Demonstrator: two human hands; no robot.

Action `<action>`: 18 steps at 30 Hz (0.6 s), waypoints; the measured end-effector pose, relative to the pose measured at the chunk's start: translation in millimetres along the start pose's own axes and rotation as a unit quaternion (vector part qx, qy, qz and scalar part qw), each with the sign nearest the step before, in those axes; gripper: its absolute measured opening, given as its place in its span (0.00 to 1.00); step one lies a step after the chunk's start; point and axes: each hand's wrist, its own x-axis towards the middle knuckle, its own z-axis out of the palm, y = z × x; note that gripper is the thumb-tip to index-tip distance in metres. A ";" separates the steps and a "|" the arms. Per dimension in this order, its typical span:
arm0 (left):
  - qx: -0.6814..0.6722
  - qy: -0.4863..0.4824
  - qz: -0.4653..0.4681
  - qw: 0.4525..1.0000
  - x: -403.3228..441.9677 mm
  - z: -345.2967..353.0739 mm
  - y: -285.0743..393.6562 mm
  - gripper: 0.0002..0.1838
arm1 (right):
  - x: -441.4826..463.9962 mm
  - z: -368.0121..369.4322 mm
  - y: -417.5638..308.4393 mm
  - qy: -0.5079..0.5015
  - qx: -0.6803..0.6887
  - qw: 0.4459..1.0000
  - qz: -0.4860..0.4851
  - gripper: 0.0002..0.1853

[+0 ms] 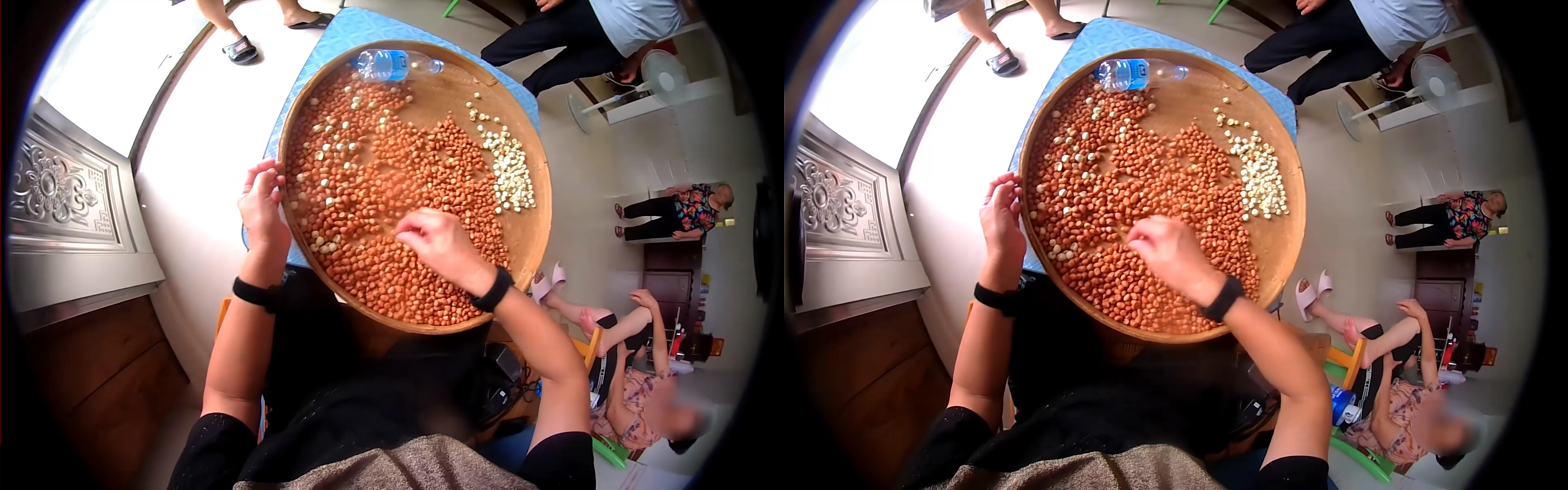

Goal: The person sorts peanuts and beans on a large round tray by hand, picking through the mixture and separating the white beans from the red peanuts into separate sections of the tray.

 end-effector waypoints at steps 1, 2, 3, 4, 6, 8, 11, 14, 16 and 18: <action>-0.010 0.003 0.001 1.000 0.0 -0.1 -0.3 0.07 | 3.0 13.3 1.8 -0.004 -0.028 0.998 -0.052 0.07; -0.010 0.004 0.002 1.000 0.0 -0.2 0.5 0.07 | 5.7 25.5 3.8 -0.011 -0.050 0.997 -0.061 0.07; -0.007 0.005 0.002 1.000 -0.6 -0.3 0.7 0.07 | 8.7 33.8 2.1 -0.004 -0.051 0.995 -0.081 0.07; -0.005 0.004 0.001 1.000 -0.6 0.3 0.6 0.07 | 11.4 39.2 1.0 0.004 -0.052 0.993 -0.102 0.08; -0.007 0.006 -0.001 1.000 -1.1 0.5 -0.2 0.07 | 15.3 45.3 2.3 0.003 -0.062 0.990 -0.125 0.09; -0.007 0.006 0.001 1.000 -0.2 0.1 0.9 0.07 | 17.9 46.3 1.1 0.004 -0.068 0.986 -0.149 0.10; -0.013 0.010 -0.010 1.000 -0.8 2.0 1.6 0.06 | 14.0 44.8 -1.4 -0.054 -0.106 0.990 -0.075 0.06; -0.013 0.014 -0.012 1.000 -1.6 3.4 2.5 0.06 | 12.9 49.2 -1.3 -0.046 -0.116 0.988 -0.094 0.06; -0.018 0.008 -0.007 1.000 -1.5 1.9 1.5 0.06 | 12.8 53.9 1.6 -0.043 -0.128 0.985 -0.108 0.04; -0.009 0.011 -0.008 1.000 -2.9 2.7 3.3 0.06 | 12.1 54.8 1.1 -0.049 -0.126 0.986 -0.101 0.04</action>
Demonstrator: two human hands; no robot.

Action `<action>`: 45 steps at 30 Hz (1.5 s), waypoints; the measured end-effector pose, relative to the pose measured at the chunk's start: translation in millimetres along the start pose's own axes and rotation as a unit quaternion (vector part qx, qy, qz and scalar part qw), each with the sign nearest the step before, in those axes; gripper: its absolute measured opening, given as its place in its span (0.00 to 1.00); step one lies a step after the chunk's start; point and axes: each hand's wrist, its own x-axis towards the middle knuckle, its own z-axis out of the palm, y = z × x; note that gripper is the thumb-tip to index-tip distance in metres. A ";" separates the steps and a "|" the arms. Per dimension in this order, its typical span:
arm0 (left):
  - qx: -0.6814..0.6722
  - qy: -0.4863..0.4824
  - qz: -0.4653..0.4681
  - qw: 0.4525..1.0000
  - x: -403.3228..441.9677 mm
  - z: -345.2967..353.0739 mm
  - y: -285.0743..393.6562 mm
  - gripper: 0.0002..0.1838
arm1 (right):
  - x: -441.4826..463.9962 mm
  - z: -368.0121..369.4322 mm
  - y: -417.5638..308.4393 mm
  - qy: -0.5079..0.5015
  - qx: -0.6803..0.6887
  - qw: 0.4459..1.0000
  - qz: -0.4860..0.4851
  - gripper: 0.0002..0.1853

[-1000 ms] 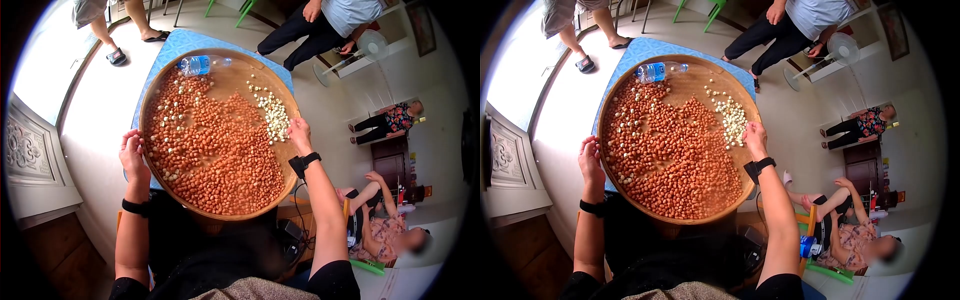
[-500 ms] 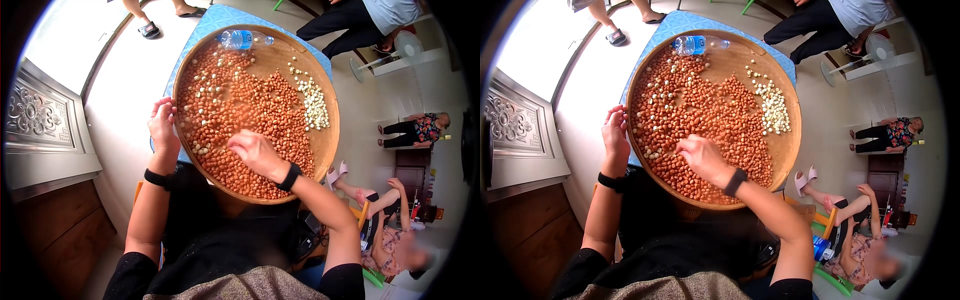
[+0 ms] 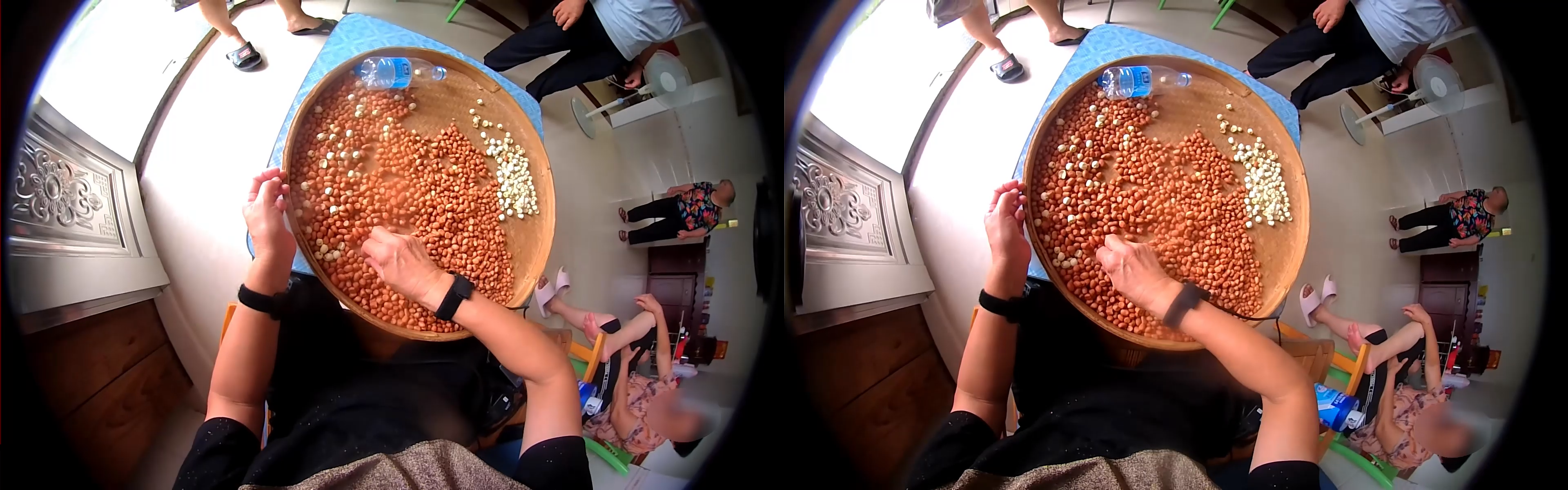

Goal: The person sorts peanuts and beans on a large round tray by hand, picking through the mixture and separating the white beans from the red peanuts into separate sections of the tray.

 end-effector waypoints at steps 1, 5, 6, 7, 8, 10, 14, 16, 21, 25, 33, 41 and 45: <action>0.008 0.003 -0.001 1.000 -0.7 1.9 0.4 0.06 | -0.6 0.0 -0.8 0.003 -0.002 1.000 0.001 0.04; 0.009 -0.004 0.006 1.000 1.6 -0.6 -2.1 0.06 | -3.3 -1.8 -5.9 0.021 0.004 1.000 0.008 0.06; 0.006 -0.011 0.006 1.000 3.6 -1.9 -2.9 0.06 | -4.4 -5.0 -4.7 0.049 0.027 0.998 -0.016 0.05; -0.007 -0.014 0.009 1.000 5.2 -4.5 -4.5 0.06 | -6.3 -9.0 -0.6 0.070 0.086 0.994 -0.022 0.05; -0.021 -0.018 0.012 1.000 6.7 -6.1 -6.9 0.07 | -9.0 -16.5 3.4 0.073 0.078 0.994 -0.015 0.05; -0.020 -0.021 0.018 0.999 8.8 -7.7 -8.9 0.07 | -13.9 -35.1 11.8 0.045 0.177 0.978 0.103 0.05; -0.014 -0.028 0.019 0.999 9.0 -7.9 -8.8 0.06 | -46.9 -64.7 75.2 0.123 0.075 0.968 0.207 0.05; -0.004 -0.039 0.022 0.999 9.1 -9.5 -8.5 0.06 | -65.7 -84.8 107.4 0.216 0.041 0.938 0.268 0.06; 0.002 -0.031 0.020 0.999 7.5 -7.8 -7.5 0.06 | -82.7 -114.3 127.5 0.336 0.080 0.856 0.385 0.06; 0.000 -0.024 0.034 0.999 9.4 -8.3 -11.5 0.07 | -61.9 -92.9 91.7 0.226 0.078 0.928 0.287 0.06; 0.000 -0.019 0.018 1.000 1.2 -1.4 -3.4 0.05 | 12.1 -19.7 -10.6 0.059 0.141 0.987 0.049 0.05; -0.002 -0.008 0.013 1.000 -0.7 1.3 -2.2 0.04 | 26.2 8.5 -21.0 0.074 0.063 0.995 0.006 0.08; 0.002 -0.009 0.015 1.000 -1.8 2.3 -0.9 0.04 | 27.0 6.6 -22.2 0.039 0.037 0.998 0.027 0.02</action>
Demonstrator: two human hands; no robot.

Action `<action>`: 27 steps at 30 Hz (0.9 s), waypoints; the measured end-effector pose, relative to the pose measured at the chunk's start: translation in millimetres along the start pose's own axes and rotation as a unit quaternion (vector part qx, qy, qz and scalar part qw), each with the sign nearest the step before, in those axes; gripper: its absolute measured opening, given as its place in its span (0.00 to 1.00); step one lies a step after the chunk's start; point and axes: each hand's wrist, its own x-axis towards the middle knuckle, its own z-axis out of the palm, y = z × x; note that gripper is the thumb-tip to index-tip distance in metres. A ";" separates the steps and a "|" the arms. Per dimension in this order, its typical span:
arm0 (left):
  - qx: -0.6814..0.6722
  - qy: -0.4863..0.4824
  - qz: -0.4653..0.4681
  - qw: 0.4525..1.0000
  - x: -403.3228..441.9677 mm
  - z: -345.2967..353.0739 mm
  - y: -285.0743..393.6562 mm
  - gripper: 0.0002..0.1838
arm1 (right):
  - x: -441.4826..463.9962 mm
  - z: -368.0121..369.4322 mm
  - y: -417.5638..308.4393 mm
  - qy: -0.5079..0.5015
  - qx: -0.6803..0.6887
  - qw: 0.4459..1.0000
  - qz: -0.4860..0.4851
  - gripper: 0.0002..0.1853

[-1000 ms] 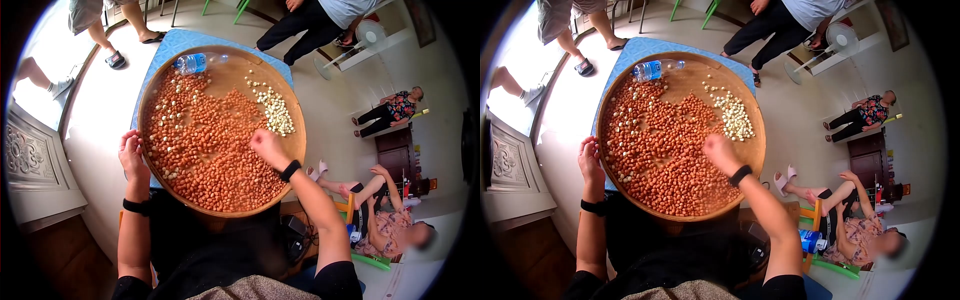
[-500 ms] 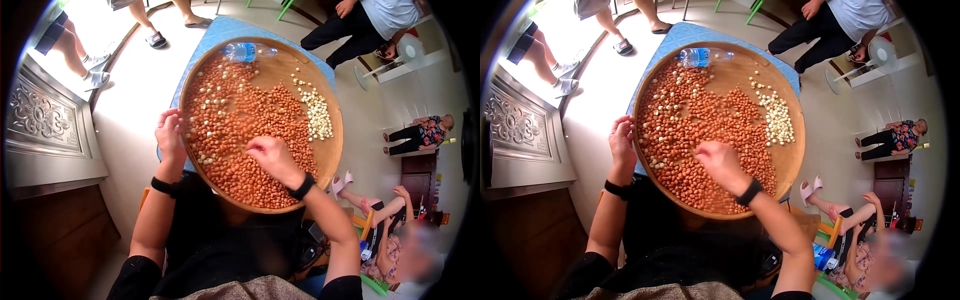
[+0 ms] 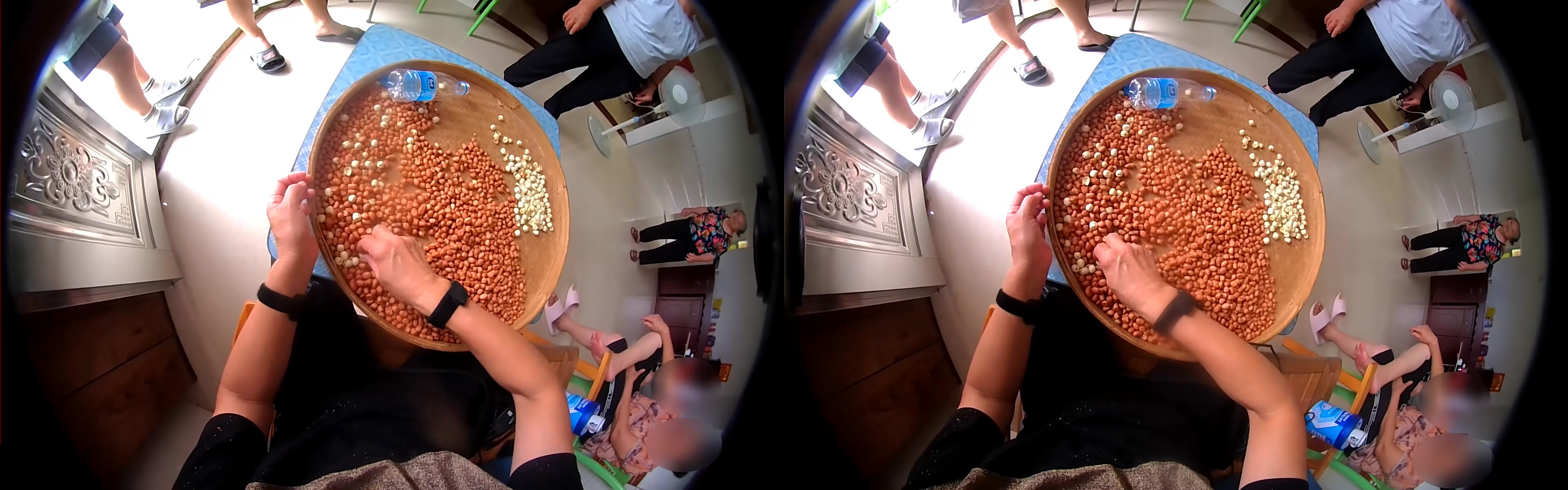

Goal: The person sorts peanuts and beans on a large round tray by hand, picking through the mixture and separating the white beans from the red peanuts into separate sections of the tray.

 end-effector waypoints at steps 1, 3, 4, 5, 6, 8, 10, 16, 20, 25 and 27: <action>0.001 0.000 0.000 1.000 0.3 -0.4 -0.2 0.04 | -0.6 -0.1 0.6 0.000 0.001 1.000 0.001 0.02; -0.001 -0.001 -0.002 1.000 0.9 -1.6 -0.9 0.05 | -2.8 -0.2 1.9 -0.017 -0.026 0.999 -0.009 0.02; -0.001 -0.001 -0.002 1.000 0.7 -1.2 -1.3 0.05 | -3.7 -0.2 1.8 -0.017 -0.026 0.999 -0.009 0.02; -0.001 0.001 0.000 1.000 0.9 -0.4 -1.3 0.05 | -4.3 -0.3 1.4 -0.004 -0.032 0.999 -0.023 0.03; -0.001 0.004 0.002 1.000 1.0 -0.2 -1.5 0.05 | -4.6 -0.2 0.8 0.008 -0.037 0.999 -0.036 0.03; 0.001 0.001 0.003 1.000 1.7 -1.2 -1.3 0.05 | -3.7 -4.3 -0.1 0.012 0.008 1.000 -0.019 0.04; 0.002 0.002 0.001 1.000 0.5 -3.0 -1.8 0.04 | -2.1 -14.6 -2.4 -0.018 0.099 0.993 0.056 0.04; 0.007 0.007 -0.002 1.000 2.0 -1.2 -2.0 0.04 | -1.1 -11.7 -0.6 -0.016 0.156 0.988 0.011 0.04; 0.006 0.009 -0.002 1.000 1.0 -1.3 -1.4 0.04 | -2.4 0.7 -1.2 -0.013 0.122 0.992 -0.008 0.07; 0.008 0.001 0.000 1.000 1.2 -1.8 -2.3 0.04 | -3.5 6.5 -0.4 -0.046 0.075 0.996 0.009 0.05; 0.001 0.000 -0.002 1.000 2.0 -2.1 -2.9 0.04 | -4.7 10.2 1.3 -0.054 0.060 0.997 0.010 0.04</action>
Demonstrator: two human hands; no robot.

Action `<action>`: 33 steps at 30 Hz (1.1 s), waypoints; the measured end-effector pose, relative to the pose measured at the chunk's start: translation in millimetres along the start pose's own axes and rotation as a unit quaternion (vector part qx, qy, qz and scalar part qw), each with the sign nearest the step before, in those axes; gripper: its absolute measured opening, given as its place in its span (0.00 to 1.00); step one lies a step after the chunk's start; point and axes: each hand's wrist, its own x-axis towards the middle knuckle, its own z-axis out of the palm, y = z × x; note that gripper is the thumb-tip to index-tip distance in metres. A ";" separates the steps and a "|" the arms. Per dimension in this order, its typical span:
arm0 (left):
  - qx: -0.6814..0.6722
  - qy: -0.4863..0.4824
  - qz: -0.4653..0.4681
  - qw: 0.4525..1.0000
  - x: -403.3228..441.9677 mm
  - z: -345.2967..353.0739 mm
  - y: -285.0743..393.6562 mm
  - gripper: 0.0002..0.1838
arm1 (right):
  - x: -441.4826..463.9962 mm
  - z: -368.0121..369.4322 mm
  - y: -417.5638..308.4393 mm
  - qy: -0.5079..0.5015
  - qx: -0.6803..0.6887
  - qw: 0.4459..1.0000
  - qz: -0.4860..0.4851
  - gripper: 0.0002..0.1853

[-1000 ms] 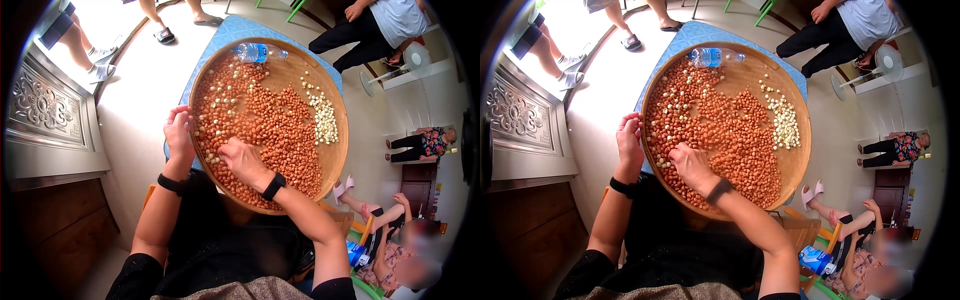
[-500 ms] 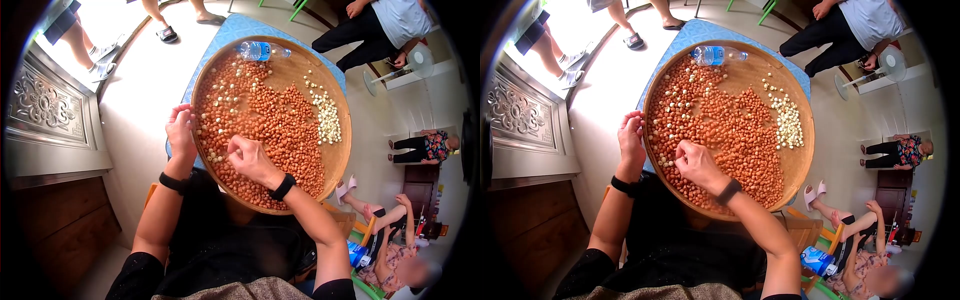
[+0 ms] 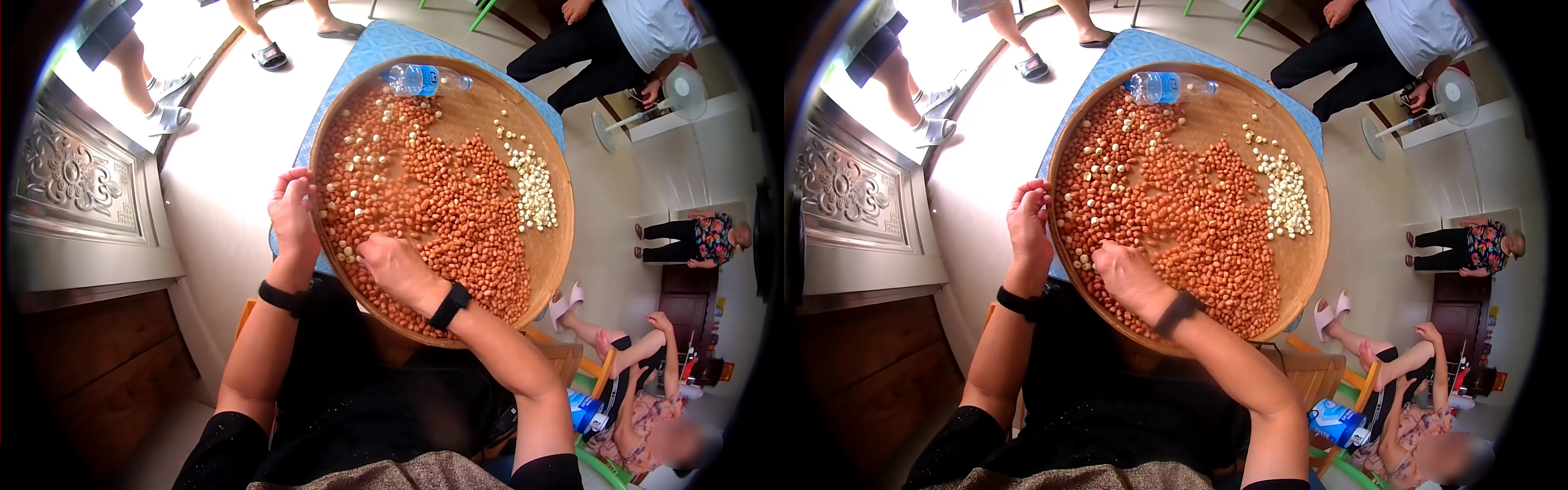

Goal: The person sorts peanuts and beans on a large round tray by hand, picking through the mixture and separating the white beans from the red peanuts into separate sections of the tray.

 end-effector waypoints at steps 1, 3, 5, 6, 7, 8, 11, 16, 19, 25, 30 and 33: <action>0.001 -0.001 -0.001 1.000 -0.5 0.1 0.0 0.04 | -1.0 0.5 0.6 0.001 0.000 1.000 0.001 0.04; 0.008 0.000 0.001 1.000 -0.9 0.5 1.1 0.04 | -0.7 -2.2 -2.1 0.008 -0.018 1.000 -0.015 0.03; 0.011 0.000 0.002 1.000 -0.9 0.4 1.4 0.04 | -2.8 -3.9 1.8 0.021 0.001 1.000 -0.020 0.03; 0.014 0.000 0.003 1.000 -0.7 0.5 1.8 0.05 | -2.9 -5.1 3.1 0.034 0.018 0.999 -0.026 0.03; 0.014 0.000 0.003 1.000 -0.8 0.4 2.0 0.05 | -3.2 -5.1 3.0 0.034 0.018 0.999 -0.026 0.03; 0.014 0.000 0.005 1.000 -1.1 0.5 2.1 0.05 | -3.8 -5.4 2.0 0.027 0.008 0.999 -0.036 0.03; 0.007 -0.001 0.003 1.000 -2.0 2.1 1.8 0.05 | -4.2 -4.9 0.5 0.006 -0.005 0.999 -0.041 0.03; 0.008 0.002 0.006 1.000 -0.1 0.0 1.1 0.05 | 0.3 -6.3 -6.7 -0.020 -0.029 0.999 -0.019 0.03; -0.006 0.003 0.001 1.000 -2.0 2.0 2.7 0.05 | -1.6 -9.2 -2.1 -0.017 0.003 0.999 -0.040 0.04; 0.011 0.002 -0.007 1.000 -3.2 1.9 3.8 0.06 | -17.3 -50.6 2.7 -0.090 0.457 0.877 0.119 0.07; -0.006 -0.017 -0.007 1.000 7.3 -8.7 -8.0 0.08 | -43.9 -88.3 41.5 0.027 0.295 0.925 0.238 0.08; -0.017 -0.007 -0.006 1.000 5.1 -5.5 -4.0 0.09 | -65.4 -111.1 95.8 0.137 0.261 0.908 0.299 0.08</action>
